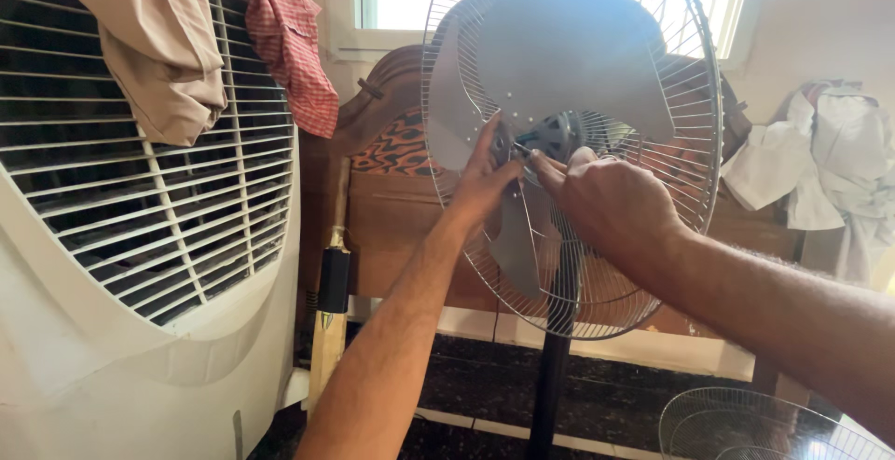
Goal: The person uses a screwdriver to loosen and remove the central hub nut on a standing fan, then detaches the fan blades from the motor shaft. The person also adjusts the fan head tilt mechanism.
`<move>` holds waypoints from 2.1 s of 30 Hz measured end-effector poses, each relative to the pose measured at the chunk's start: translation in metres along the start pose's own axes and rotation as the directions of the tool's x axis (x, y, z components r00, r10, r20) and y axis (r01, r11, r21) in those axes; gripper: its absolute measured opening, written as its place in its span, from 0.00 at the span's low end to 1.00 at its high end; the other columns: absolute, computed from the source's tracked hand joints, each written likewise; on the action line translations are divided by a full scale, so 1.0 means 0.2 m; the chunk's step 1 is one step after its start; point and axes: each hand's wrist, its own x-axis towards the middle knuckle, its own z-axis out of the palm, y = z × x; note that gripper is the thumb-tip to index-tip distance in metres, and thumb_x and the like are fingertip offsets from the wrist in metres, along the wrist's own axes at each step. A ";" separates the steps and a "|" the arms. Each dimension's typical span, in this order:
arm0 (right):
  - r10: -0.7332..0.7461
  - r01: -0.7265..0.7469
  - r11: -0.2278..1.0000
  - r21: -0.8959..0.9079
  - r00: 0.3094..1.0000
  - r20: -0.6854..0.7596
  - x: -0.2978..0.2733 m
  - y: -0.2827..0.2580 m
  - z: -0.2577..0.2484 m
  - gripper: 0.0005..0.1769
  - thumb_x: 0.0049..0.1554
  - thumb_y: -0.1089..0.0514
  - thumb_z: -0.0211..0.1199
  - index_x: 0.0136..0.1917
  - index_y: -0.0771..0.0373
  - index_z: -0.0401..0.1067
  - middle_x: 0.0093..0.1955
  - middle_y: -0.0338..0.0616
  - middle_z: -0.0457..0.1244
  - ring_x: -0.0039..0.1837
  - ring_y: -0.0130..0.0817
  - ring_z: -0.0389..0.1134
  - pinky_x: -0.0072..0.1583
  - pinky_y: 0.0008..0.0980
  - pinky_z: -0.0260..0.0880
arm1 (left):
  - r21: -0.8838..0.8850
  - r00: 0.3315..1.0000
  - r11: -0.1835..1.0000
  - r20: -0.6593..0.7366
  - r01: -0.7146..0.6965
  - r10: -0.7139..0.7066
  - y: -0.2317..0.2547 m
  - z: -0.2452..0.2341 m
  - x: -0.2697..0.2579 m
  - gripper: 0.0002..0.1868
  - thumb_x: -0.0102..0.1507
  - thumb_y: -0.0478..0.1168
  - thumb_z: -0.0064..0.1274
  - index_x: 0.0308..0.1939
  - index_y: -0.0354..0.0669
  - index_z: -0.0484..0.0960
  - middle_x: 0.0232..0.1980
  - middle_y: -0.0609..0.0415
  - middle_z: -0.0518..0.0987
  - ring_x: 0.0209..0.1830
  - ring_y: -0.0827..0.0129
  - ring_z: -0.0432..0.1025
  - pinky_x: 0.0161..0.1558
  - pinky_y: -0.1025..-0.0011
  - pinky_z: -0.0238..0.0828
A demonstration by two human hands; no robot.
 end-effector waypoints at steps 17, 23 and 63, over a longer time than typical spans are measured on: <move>0.007 -0.025 0.984 0.177 0.995 0.101 0.05 -0.02 -0.08 0.38 0.61 0.60 0.55 0.82 0.55 0.50 0.39 0.45 0.66 0.40 0.35 0.74 0.39 0.31 0.76 | -0.018 0.999 1.000 -0.031 0.015 -0.015 -0.10 -0.08 0.04 0.48 0.63 0.29 0.53 0.83 0.53 0.48 0.48 0.53 0.72 0.38 0.74 0.70 0.40 0.72 0.72; 0.031 -0.042 0.972 0.231 0.998 0.051 0.08 -0.04 -0.08 0.33 0.62 0.60 0.54 0.79 0.59 0.53 0.40 0.44 0.67 0.43 0.37 0.74 0.40 0.32 0.77 | -0.042 0.996 0.996 -0.045 0.077 -0.079 -0.03 -0.07 0.00 0.48 0.62 0.29 0.52 0.82 0.59 0.47 0.52 0.50 0.73 0.38 0.74 0.71 0.41 0.73 0.73; 0.049 -0.087 0.980 0.181 0.977 0.205 0.05 -0.03 -0.20 0.36 0.67 0.59 0.54 0.85 0.56 0.50 0.45 0.44 0.68 0.46 0.38 0.75 0.40 0.34 0.77 | -0.040 0.996 0.996 -0.025 0.080 -0.081 0.02 -0.04 -0.02 0.50 0.62 0.33 0.53 0.82 0.59 0.43 0.35 0.58 0.70 0.27 0.78 0.68 0.21 0.79 0.58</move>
